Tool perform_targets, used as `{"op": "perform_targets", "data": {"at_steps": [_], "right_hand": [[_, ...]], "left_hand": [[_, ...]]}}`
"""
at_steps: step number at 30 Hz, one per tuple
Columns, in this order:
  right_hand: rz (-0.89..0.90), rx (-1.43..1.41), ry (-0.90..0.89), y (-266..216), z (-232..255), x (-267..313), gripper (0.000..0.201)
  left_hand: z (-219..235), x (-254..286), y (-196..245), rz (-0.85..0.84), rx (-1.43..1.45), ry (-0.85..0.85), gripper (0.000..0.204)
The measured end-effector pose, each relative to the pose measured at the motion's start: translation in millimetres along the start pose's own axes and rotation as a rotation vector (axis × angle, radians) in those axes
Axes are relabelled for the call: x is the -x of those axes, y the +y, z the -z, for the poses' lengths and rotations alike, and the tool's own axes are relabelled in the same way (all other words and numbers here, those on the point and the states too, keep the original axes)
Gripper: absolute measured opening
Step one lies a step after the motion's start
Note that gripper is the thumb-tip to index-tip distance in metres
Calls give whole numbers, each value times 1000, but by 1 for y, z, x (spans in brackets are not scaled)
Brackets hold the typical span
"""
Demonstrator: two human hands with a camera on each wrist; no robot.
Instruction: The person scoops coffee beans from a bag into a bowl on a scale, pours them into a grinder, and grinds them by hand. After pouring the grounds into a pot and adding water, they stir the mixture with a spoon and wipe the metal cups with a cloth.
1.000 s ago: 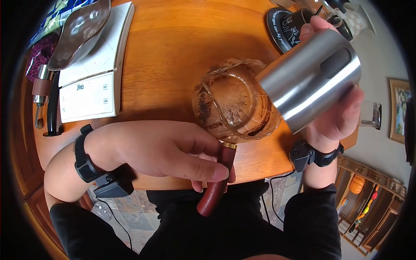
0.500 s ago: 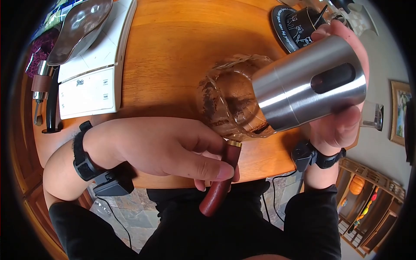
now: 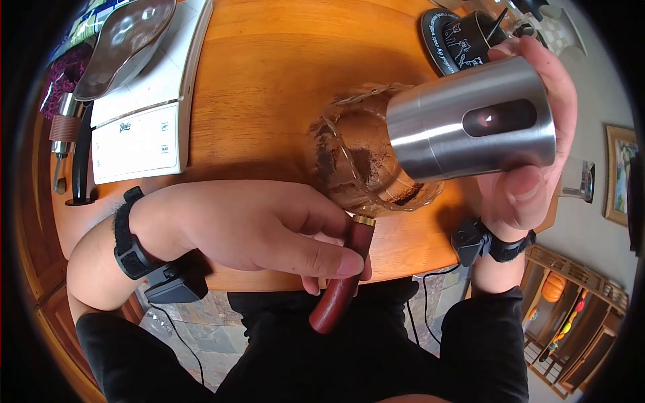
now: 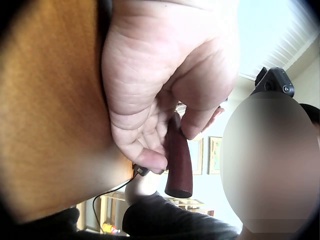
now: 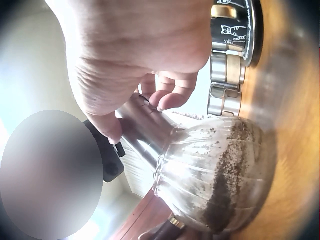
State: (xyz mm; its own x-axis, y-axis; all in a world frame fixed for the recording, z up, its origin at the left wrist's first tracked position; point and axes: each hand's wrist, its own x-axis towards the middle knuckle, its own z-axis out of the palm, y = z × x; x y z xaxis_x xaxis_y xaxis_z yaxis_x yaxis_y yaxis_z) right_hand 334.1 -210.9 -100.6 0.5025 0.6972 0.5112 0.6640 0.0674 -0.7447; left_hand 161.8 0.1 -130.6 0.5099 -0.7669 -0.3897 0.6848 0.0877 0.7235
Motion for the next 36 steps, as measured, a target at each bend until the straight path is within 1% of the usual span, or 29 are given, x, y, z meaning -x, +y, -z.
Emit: {"op": "perform_targets", "data": {"at_steps": [3, 8, 11, 12, 15, 17, 20, 23, 24, 26, 28, 31, 33, 34, 36], "right_hand": [[10, -41, -4, -2, -1, 0, 107], [-18, -219, -11, 1, -1, 1, 107], [-73, -112, 70, -6, -9, -1, 107], [-79, -154, 26, -3, -5, 0, 106], [-30, -149, 14, -2, -5, -1, 103], [-68, -220, -15, -7, -9, -6, 100], [-223, -652, -43, 6, -6, -5, 84], [-492, -1021, 121, -1, -14, -15, 73], [-561, -1251, 58, 5, -12, -17, 73], [-662, -1427, 40, 6, -11, -20, 73], [-712, -1487, 29, 7, -12, -21, 74], [-711, -1521, -58, 12, -9, -19, 73], [-737, -1533, -24, 7, -10, -20, 72], [-759, -1528, 28, 0, -13, -22, 71], [-759, -1533, -6, 0, -12, -22, 66]], "left_hand": [[0, 1, 0, -5, 11, 3, 34], [0, 1, -2, -18, 46, -7, 34], [0, 1, -2, -18, 49, -10, 34], [0, 0, -2, -20, 46, -10, 34], [0, 0, -2, -15, 32, -2, 34], [0, 0, -3, -12, 30, 3, 33], [0, 0, -4, -15, 35, 4, 33], [0, 0, -3, -24, 45, -3, 34], [0, 0, -3, -34, 56, -9, 34], [-1, 0, -3, -43, 68, -19, 35], [-1, 1, -2, -44, 68, -20, 36], [-1, 1, -2, -56, 69, -22, 36], [-2, 1, -3, -62, 78, -23, 36], [-2, 1, -2, -64, 81, -25, 36], [-2, 1, -1, -55, 67, -20, 36]]}}
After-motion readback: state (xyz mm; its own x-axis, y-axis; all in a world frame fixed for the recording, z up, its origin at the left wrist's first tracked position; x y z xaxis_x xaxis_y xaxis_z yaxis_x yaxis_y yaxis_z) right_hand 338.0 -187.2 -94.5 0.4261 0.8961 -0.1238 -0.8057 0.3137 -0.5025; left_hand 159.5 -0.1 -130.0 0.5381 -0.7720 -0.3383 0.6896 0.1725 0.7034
